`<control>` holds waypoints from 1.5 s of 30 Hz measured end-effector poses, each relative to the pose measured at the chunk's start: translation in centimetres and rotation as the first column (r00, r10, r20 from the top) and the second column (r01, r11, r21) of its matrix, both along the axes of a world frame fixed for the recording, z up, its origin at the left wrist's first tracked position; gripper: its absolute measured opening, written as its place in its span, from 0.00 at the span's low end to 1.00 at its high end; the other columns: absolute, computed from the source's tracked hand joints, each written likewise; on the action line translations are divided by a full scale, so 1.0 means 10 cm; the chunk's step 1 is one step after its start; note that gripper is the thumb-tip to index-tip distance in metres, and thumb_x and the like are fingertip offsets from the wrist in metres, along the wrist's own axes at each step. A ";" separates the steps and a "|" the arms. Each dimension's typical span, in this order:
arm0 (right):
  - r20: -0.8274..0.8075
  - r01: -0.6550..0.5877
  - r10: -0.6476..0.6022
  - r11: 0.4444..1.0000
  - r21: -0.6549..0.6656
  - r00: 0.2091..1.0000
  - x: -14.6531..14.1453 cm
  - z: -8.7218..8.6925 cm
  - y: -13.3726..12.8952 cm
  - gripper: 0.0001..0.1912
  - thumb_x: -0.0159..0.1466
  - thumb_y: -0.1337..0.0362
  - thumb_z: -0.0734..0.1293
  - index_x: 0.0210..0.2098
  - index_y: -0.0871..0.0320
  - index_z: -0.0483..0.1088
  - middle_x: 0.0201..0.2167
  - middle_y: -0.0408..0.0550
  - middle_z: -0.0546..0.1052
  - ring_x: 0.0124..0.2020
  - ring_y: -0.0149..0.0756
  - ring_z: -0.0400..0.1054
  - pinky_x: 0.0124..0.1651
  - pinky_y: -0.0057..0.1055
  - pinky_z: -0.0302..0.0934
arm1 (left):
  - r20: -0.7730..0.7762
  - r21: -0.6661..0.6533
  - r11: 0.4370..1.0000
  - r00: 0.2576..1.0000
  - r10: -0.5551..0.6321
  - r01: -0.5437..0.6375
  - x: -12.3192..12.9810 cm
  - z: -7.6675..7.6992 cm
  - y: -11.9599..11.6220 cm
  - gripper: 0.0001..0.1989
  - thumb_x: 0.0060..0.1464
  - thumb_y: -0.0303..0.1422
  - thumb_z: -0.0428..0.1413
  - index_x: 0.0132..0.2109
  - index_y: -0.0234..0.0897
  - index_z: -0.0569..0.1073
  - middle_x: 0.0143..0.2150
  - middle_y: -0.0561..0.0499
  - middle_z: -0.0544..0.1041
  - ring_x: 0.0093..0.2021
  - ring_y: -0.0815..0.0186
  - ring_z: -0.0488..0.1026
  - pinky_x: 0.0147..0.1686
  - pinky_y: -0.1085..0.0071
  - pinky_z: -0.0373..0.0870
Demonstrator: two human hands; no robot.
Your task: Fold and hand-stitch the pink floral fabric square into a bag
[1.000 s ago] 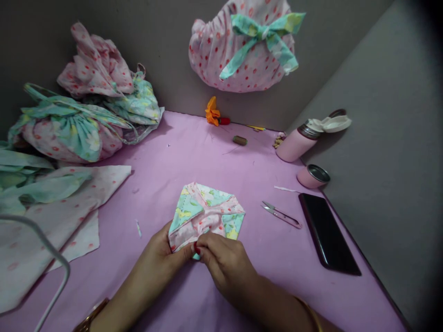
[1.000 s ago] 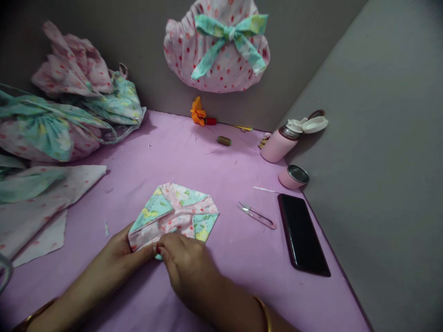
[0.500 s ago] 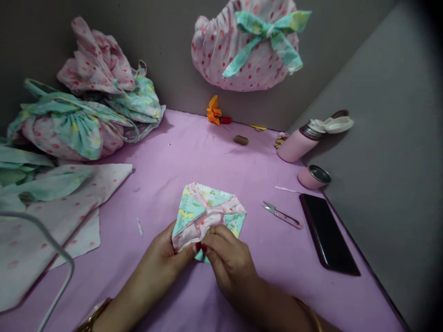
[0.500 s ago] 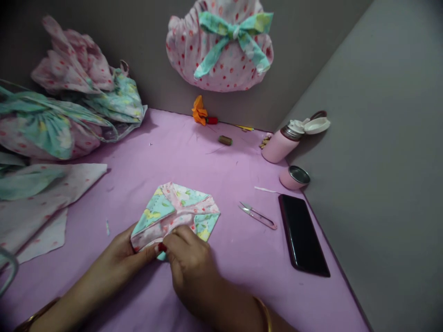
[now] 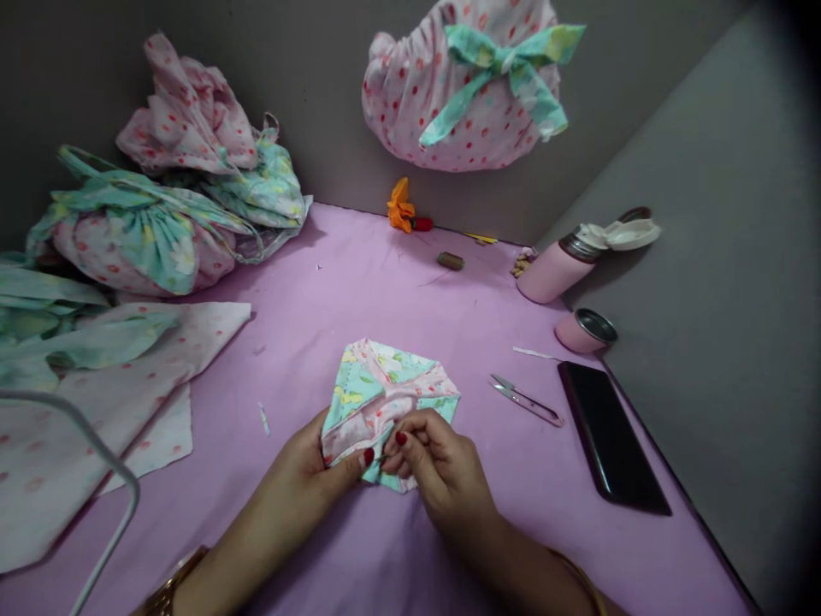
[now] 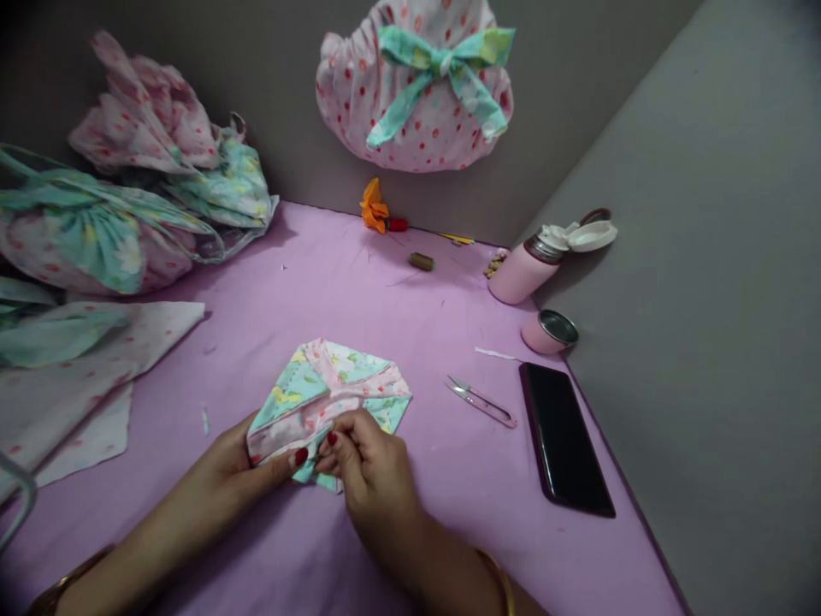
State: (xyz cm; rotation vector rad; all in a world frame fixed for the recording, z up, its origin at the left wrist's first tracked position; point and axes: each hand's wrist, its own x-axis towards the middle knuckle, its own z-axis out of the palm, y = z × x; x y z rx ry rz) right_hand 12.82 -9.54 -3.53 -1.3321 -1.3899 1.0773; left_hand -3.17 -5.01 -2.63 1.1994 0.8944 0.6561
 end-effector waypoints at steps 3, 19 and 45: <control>-0.081 -0.023 0.017 0.997 -0.075 0.997 0.02 -0.02 0.02 0.04 0.63 0.69 0.58 0.33 0.57 0.63 0.24 0.43 0.71 0.25 0.29 0.68 0.27 0.24 0.62 | -0.002 -0.019 1.000 1.000 0.002 -0.002 0.00 0.00 0.01 0.14 0.51 0.32 0.55 0.46 0.37 0.69 0.41 0.48 0.77 0.39 0.60 0.72 0.41 0.65 0.67; -0.082 0.023 -0.031 0.995 -0.095 0.996 0.10 0.03 -0.02 0.04 0.61 0.66 0.60 0.34 0.57 0.66 0.22 0.41 0.66 0.22 0.27 0.61 0.25 0.24 0.57 | 0.115 -0.149 0.989 0.993 0.014 0.003 -0.05 0.07 0.00 0.19 0.51 0.30 0.56 0.51 0.43 0.68 0.49 0.50 0.76 0.46 0.59 0.71 0.46 0.65 0.66; 0.289 -0.179 0.137 0.976 0.123 0.947 0.05 0.09 0.02 0.09 0.58 0.74 0.60 0.33 0.59 0.72 0.26 0.45 0.75 0.27 0.30 0.68 0.30 0.26 0.60 | 0.208 -0.260 0.965 0.974 0.086 -0.030 -0.08 0.09 0.00 0.19 0.50 0.27 0.57 0.51 0.41 0.68 0.51 0.49 0.74 0.49 0.59 0.71 0.48 0.64 0.66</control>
